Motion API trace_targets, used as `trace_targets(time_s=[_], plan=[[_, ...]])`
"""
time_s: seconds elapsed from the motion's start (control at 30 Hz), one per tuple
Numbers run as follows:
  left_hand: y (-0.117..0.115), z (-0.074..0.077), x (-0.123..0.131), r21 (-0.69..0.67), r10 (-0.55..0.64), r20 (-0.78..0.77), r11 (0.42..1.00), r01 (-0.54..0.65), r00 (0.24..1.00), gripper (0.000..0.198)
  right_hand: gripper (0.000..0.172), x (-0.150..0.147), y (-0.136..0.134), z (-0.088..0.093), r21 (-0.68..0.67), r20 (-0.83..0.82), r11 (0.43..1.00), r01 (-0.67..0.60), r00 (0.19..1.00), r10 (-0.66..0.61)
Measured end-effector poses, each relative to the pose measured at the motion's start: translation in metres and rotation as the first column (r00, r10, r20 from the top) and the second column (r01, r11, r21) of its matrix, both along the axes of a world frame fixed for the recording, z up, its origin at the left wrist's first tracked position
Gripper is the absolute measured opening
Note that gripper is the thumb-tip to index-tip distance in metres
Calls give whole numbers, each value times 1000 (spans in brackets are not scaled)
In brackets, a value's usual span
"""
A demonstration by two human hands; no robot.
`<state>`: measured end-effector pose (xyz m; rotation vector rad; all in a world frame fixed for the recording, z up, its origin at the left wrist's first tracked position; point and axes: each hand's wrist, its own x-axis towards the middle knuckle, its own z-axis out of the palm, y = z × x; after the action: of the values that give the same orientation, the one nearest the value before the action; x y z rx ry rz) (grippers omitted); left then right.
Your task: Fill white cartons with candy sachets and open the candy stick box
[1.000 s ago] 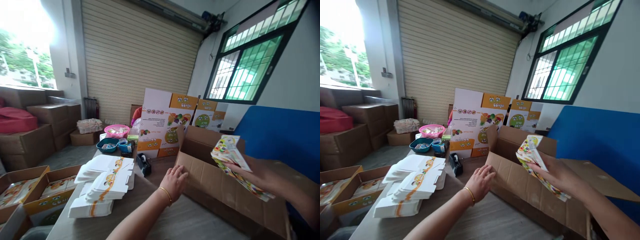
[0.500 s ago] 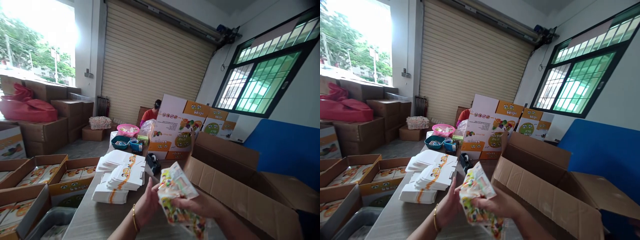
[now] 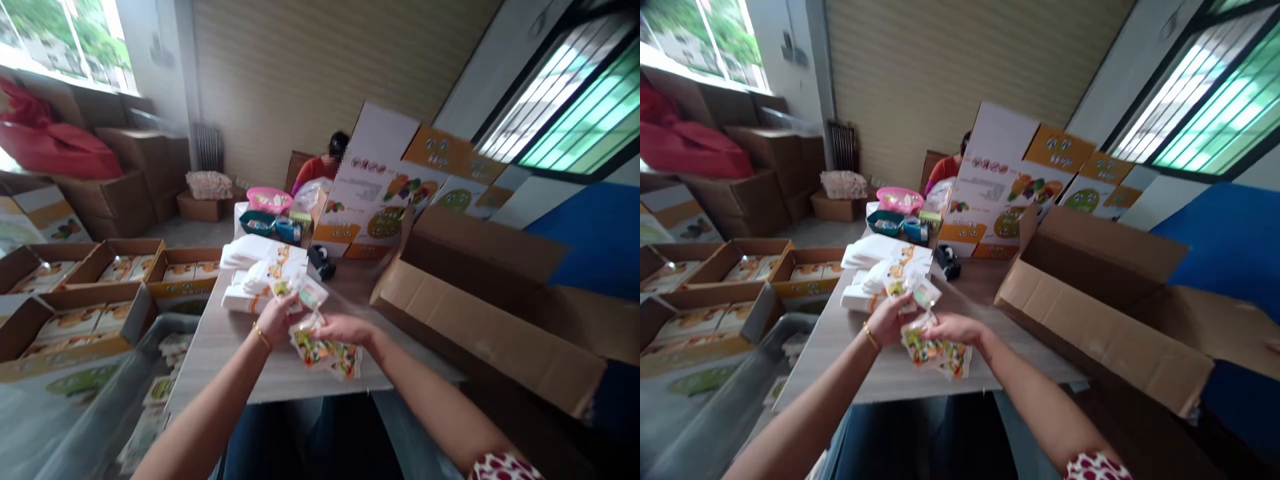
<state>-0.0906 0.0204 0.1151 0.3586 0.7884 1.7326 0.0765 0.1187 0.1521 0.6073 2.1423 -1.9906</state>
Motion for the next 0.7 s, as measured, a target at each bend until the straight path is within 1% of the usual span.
trace_targets(time_s=[0.07, 0.1, 0.13, 0.17, 0.23, 0.3, 0.37, 0.43, 0.5, 0.57, 0.63, 0.7], plan=[[4, -10, -14, -3, 176, -28, 984, -177, 984, 48, 59, 7, 3, -1, -79, 71, 995, 59, 996, -53], [5, -16, -19, -28, 233, -60, 972, -235, 971, 49, 59, 11, 4, 0, -121, 85, 988, 98, 992, -88], [5, -22, -23, -55, 268, -103, 960, -274, 958, 51, 58, 15, 4, 3, -162, 81, 978, 134, 989, -122], [4, -28, -24, -77, 273, -149, 955, -286, 950, 52, 56, 17, 3, 6, -191, 58, 966, 174, 984, -166], [1, -37, -20, -99, 218, -225, 965, -244, 950, 53, 51, 17, 2, 11, -219, -15, 942, 255, 964, -264], [-2, -43, -10, -103, 130, -249, 982, -160, 960, 55, 45, 9, 1, 13, -231, -75, 909, 347, 925, -373], [-4, -46, 2, -118, 52, -221, 990, -80, 974, 58, 39, -2, 3, 8, -235, -91, 867, 439, 878, -469], [-6, -48, 12, -135, 24, -174, 990, -48, 985, 61, 36, -11, 7, -2, -245, -66, 840, 484, 856, -512], [-7, -50, 19, -159, 46, -142, 985, -69, 989, 62, 35, -12, 9, -13, -260, -39, 843, 471, 867, -497], [-9, -53, 25, -200, 123, -131, 969, -147, 984, 63, 34, -8, 8, -24, -255, -14, 846, 468, 873, -487], [-10, -57, 29, -241, 213, -118, 941, -236, 970, 65, 33, -2, 7, -35, -222, 6, 826, 518, 848, -530], [-10, -63, 31, -254, 229, -78, 937, -241, 970, 64, 34, -1, 7, -47, -198, -2, 790, 581, 805, -593]])
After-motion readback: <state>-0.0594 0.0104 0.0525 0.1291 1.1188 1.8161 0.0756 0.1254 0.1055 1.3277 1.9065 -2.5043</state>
